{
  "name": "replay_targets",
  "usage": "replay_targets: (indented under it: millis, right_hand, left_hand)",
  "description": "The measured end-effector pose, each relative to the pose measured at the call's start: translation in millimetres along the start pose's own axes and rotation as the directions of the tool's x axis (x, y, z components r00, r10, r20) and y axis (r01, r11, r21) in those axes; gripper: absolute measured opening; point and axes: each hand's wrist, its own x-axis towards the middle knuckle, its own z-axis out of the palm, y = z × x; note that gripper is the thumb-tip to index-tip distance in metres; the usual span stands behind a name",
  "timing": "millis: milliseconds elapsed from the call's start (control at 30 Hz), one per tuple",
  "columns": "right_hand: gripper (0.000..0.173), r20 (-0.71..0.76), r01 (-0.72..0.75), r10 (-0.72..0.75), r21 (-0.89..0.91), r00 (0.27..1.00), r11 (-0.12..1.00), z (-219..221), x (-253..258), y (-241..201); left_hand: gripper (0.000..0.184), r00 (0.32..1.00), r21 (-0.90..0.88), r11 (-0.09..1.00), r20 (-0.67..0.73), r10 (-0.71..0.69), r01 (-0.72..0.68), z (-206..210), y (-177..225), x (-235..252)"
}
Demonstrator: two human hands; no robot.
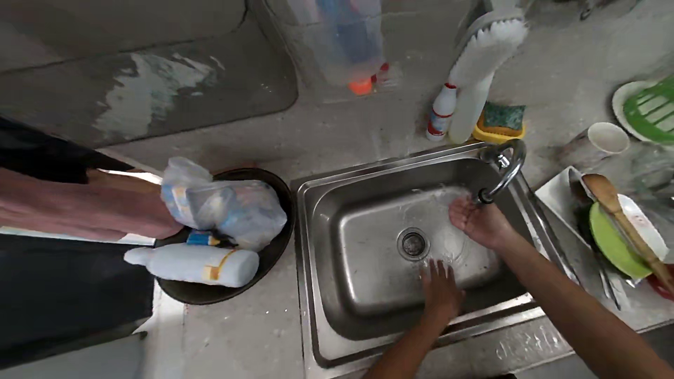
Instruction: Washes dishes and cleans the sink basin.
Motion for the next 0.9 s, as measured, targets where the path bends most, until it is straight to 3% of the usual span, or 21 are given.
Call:
replay_targets:
  millis: [67,133,233,300,367,433,500,533,633,700,800,900]
  right_hand:
    - [0.048,0.079,-0.119,0.143,-0.255,0.987,0.96,-17.1,-12.4,5.0]
    - [0.052,0.111,-0.236,0.312,-0.438,0.944,0.868,-34.7,-29.7,24.2]
    - [0.052,0.142,-0.352,0.549,-0.63,0.824,0.692,-50.9,-55.4,62.2]
    - [0.047,0.109,-0.366,0.617,-0.72,0.779,0.589,-51.1,-61.1,76.3]
    - [0.044,0.055,-0.306,0.528,-0.763,0.848,0.57,-48.8,-57.7,71.6]
    - [0.043,-0.003,-0.197,0.258,-0.654,0.966,0.73,-49.4,-44.5,59.3]
    - [0.043,-0.082,-0.011,-0.018,-0.333,0.996,0.943,-43.5,-25.9,43.8]
    - [0.043,-0.114,0.083,-0.099,-0.139,0.989,0.987,-37.7,-16.9,34.0]
    - [0.037,-0.142,0.222,-0.188,0.288,0.972,0.931,-15.1,-1.9,5.4]
    - [0.036,-0.096,0.202,-0.179,0.397,0.979,0.895,-4.9,0.3,-1.7]
    - [0.038,-0.01,0.058,-0.057,0.271,0.998,0.961,-1.4,-8.5,11.9]
    - [0.036,0.027,-0.128,0.128,0.001,0.991,0.992,-11.4,-23.7,41.2]
  left_hand:
    - [0.058,0.997,-0.059,0.995,0.018,-0.077,0.078,-15.0,0.3,9.1]
    - [0.048,0.99,-0.278,0.951,0.089,-0.112,0.132,-26.2,-6.5,12.0]
    - [0.044,0.971,-0.666,0.713,0.219,-0.091,0.217,-15.4,-26.1,20.1]
    - [0.047,0.947,-0.799,0.518,0.312,-0.078,0.306,-3.9,-30.8,20.0]
    - [0.043,0.925,-0.846,0.382,0.373,-0.075,0.372,-0.3,-31.6,12.9]
    - [0.044,0.926,-0.86,0.343,0.35,-0.14,0.377,-4.9,-30.3,-0.5]
    - [0.046,0.942,-0.901,0.297,0.258,-0.216,0.315,-11.4,-35.9,-18.0]
    - [0.048,0.945,-0.914,0.29,0.213,-0.248,0.283,-15.9,-41.4,-28.7]
    - [0.052,0.942,-0.905,0.357,0.118,-0.316,0.233,-31.4,-65.2,-68.5]
    - [0.051,0.935,-0.794,0.554,0.051,-0.35,0.251,-38.1,-85.1,-100.9]
    - [0.042,0.971,-0.491,0.842,0.037,-0.235,0.223,-39.1,-109.2,-147.6]
    - [0.056,0.991,-0.327,0.942,0.128,-0.04,0.08,-32.5,-105.8,-163.6]
